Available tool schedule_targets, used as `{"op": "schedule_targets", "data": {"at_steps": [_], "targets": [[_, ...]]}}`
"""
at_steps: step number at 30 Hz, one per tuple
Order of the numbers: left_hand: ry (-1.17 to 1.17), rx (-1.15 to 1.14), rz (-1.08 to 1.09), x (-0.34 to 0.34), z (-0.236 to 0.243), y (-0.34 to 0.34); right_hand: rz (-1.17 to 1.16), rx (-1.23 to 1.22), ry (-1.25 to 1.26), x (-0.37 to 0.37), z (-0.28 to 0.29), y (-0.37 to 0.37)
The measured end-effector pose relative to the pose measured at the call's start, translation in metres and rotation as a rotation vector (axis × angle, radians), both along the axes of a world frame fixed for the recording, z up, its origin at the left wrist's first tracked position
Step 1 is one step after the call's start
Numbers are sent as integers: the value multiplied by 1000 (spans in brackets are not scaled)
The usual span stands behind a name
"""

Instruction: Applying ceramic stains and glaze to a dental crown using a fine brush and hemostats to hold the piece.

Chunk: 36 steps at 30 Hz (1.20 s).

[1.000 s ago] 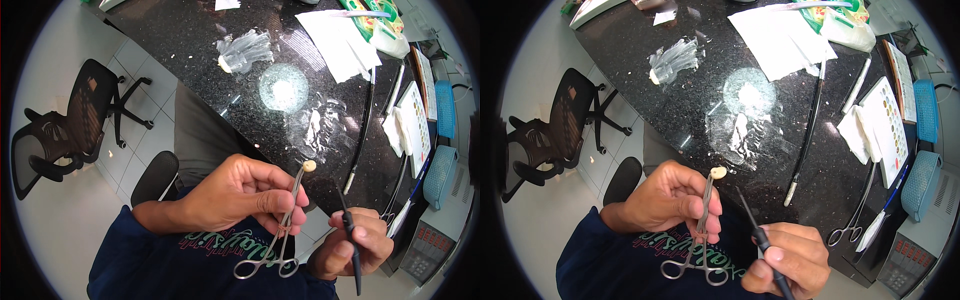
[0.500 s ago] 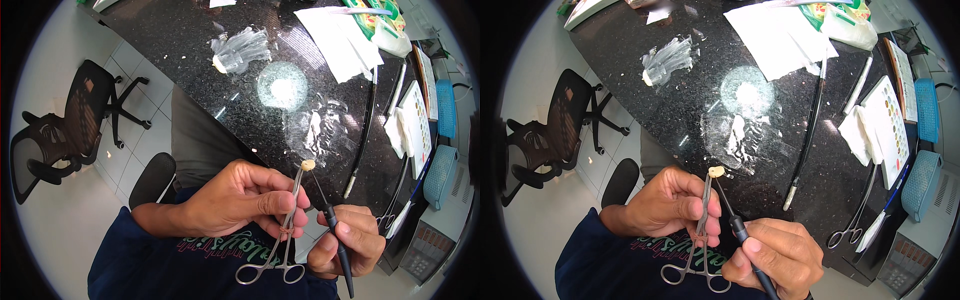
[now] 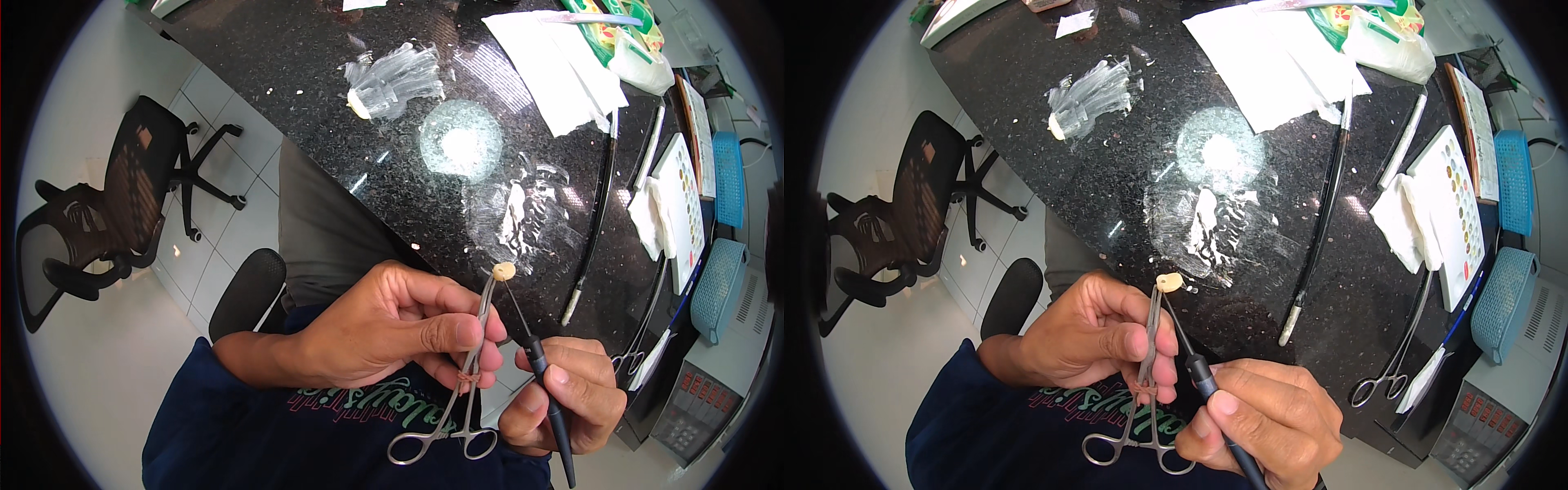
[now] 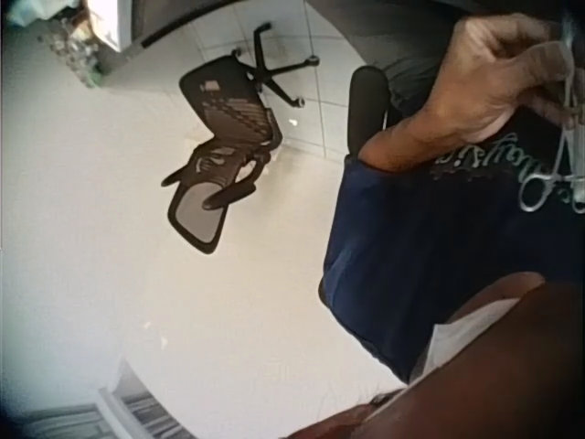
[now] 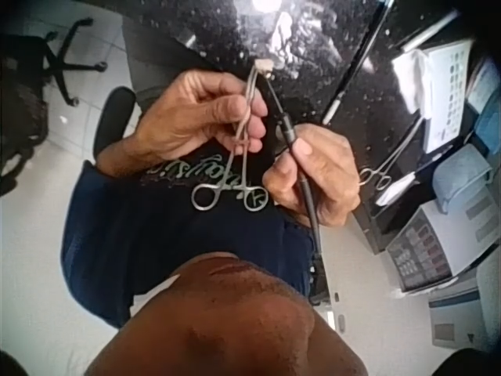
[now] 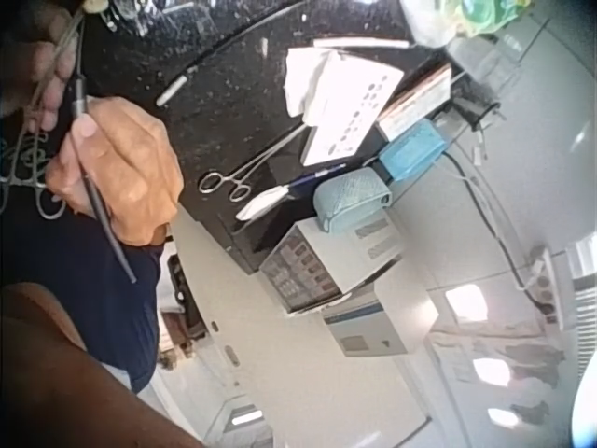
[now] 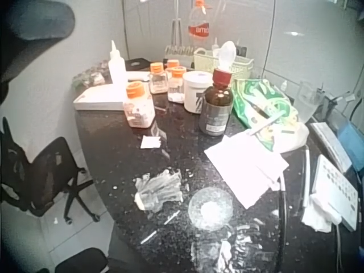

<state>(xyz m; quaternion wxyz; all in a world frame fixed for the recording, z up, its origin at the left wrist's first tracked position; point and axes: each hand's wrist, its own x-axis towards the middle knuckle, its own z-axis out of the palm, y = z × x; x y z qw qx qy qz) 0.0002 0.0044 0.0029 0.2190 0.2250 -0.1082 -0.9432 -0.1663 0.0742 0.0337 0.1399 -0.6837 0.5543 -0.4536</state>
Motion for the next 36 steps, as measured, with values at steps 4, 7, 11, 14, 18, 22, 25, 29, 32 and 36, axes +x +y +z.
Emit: {"op": "schedule_targets", "data": {"at_steps": [4,7,11,14,18,22,25,29,32,36], "targets": [[-2,10,6,0,0,1,-1,-26,-6,0,1,2],[4,13,10,-1,-1,1,-27,-18,-14,1,-1,2],[-8,11,6,-1,-1,1,-14,-12,-13,0,-1,1],[-4,4,7,0,0,1,-14,-14,-8,1,-1,1],[-1,-4,7,-1,0,0,-31,-16,-10,3,-1,1],[-12,-5,4,-1,0,0,1,-9,5,1,0,0],[-21,-7,-1,-1,0,0,-38,-18,-7,4,-1,0],[-39,-11,-8,0,0,0,-88,-73,-84,5,-6,3],[-92,-96,1,1,-3,0,-171,-119,-245,1,-10,5],[-369,-797,158,2,-9,0,-118,-28,-329,-19,-5,11]]}}
